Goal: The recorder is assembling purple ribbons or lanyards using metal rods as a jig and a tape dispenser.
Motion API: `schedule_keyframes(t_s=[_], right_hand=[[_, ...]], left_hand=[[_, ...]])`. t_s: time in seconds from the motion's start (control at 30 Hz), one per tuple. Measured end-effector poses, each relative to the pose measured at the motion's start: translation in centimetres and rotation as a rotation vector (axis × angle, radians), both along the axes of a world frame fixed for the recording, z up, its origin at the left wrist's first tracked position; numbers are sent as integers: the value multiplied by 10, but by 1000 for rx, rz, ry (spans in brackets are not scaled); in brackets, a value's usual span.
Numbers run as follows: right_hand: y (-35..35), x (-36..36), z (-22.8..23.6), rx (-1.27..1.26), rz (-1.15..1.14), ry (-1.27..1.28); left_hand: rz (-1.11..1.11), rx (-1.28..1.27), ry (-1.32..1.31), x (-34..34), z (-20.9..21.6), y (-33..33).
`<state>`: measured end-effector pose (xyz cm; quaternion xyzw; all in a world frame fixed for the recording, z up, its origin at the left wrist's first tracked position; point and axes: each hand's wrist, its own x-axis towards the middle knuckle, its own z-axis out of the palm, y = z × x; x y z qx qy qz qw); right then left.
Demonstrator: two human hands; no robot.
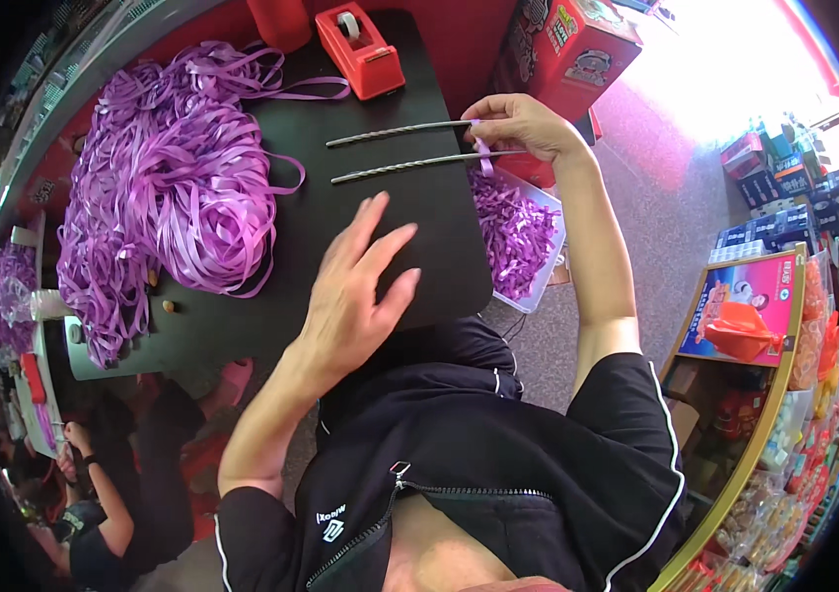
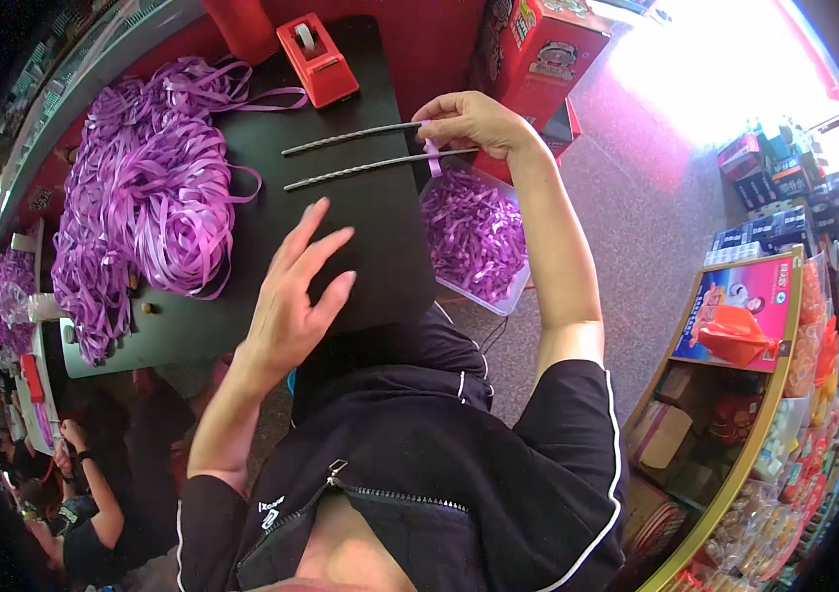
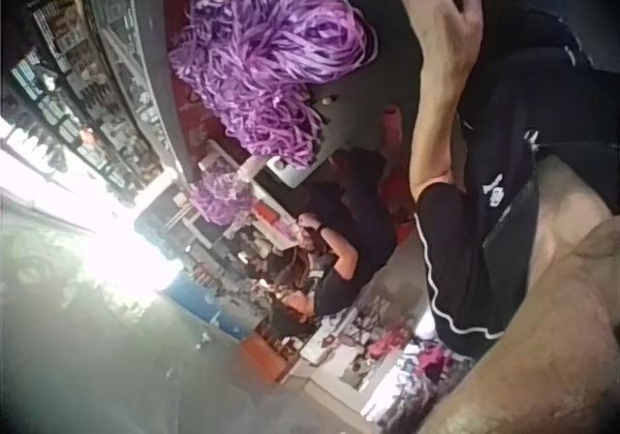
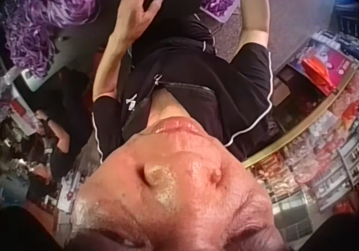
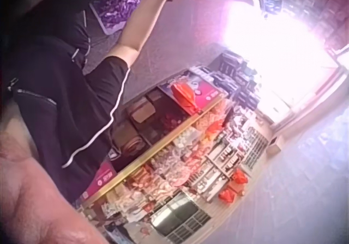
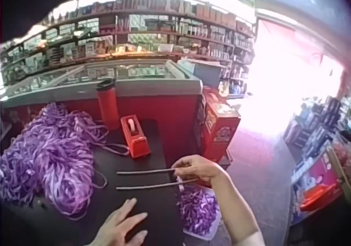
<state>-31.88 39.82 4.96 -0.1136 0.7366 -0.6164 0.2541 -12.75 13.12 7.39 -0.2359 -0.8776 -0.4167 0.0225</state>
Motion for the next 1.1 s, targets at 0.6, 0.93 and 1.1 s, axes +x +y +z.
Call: schedule_keyframes(t_s=[0.6,0.93,1.1], right_hand=[[41,-4,-9,63,-98,-20],[152,51,-82,361,-520,-90],[164,65,-181,767,-819,388]], left_hand=[[228,80,98,16,-22,-21],[204,157,31,14,-25,-22],[204,212,37,14,-23,-27]])
